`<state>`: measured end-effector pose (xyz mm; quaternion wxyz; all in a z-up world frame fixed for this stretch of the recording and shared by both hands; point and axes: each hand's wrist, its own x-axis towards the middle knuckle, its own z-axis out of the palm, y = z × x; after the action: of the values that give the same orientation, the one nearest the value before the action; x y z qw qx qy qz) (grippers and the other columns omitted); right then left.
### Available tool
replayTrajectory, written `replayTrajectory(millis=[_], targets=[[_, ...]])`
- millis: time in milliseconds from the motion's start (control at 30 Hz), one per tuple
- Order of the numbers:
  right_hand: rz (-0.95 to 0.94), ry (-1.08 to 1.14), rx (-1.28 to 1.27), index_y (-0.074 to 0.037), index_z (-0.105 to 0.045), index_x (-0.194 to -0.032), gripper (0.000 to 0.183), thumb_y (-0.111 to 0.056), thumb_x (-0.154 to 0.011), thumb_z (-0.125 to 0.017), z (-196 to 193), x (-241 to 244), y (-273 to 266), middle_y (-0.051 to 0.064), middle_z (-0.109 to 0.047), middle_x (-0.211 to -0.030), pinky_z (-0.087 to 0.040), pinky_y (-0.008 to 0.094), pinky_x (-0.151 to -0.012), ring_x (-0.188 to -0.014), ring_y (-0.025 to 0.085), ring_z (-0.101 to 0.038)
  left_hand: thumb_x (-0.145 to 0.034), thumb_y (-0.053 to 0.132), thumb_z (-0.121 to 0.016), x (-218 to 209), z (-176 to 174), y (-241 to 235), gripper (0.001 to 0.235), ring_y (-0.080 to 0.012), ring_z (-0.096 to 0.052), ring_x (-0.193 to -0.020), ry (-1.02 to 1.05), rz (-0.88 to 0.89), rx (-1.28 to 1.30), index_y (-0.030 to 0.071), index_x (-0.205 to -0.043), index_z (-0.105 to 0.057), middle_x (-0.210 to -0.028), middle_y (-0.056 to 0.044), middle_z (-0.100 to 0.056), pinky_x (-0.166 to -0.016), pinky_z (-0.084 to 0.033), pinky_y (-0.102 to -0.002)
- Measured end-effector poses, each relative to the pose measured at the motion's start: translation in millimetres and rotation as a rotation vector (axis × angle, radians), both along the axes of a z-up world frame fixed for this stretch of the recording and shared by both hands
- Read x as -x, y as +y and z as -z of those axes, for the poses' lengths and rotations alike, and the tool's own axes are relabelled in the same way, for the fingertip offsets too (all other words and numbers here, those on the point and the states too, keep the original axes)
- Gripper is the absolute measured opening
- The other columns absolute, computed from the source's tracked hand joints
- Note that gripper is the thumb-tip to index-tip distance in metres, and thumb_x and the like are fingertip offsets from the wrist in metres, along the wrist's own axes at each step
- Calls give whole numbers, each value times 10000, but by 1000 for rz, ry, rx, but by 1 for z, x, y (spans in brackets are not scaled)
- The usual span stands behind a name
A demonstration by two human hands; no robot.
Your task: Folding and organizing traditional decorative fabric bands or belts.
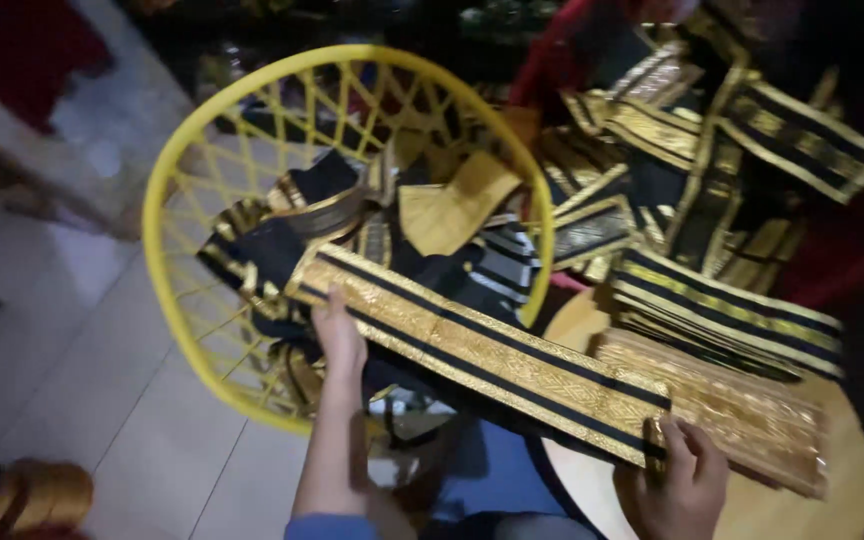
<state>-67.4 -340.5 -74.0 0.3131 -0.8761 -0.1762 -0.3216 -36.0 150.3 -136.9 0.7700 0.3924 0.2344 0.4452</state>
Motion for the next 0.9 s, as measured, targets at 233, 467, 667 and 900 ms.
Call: replayTrajectory(millis=[233, 467, 667, 900], targets=[[-34, 25, 120, -103, -707, -1181, 542, -112, -666, -876, 18, -3, 22, 169, -652, -1140, -518, 453, -835, -976, 374, -654, -1060, 160, -522, -19, 15, 67, 354, -265, -646, -1151, 378, -244, -446, -59, -1337, -542, -1284, -153, -678, -1018, -470, -354], [-120, 27, 166, -68, -743, -1102, 481, -90, -638, -872, -5, -7, 45, 195, -668, -1078, -543, 441, -781, -895, 344, -689, -965, 206, -637, -20, -8, 88, 440, -460, -443, -1345, 1007, -585, -849, 0, -1351, -597, -1487, -228, -494, -1120, -326, -544], [-72, 241, -246, -9, -584, -1302, 474, -59, -850, -719, 53, -15, 39, 208, -656, -1207, -569, 384, -942, -1051, 292, -706, -1036, 272, -609, -33, 42, 132, 420, -482, -394, -1350, 1154, -549, -682, 27, -1377, -584, -1603, -230, -324, -1111, -346, -543], [20, 316, -69, 2, -586, -1407, 559, -43, -870, -735, 11, -11, 45, 154, -730, -1031, -571, 370, -882, -915, 245, -730, -977, 225, -642, -19, 12, 126, 302, -411, -584, -1217, 1358, -368, -633, 177, -1270, -694, -1281, -154, -625, -1059, -439, -540]])
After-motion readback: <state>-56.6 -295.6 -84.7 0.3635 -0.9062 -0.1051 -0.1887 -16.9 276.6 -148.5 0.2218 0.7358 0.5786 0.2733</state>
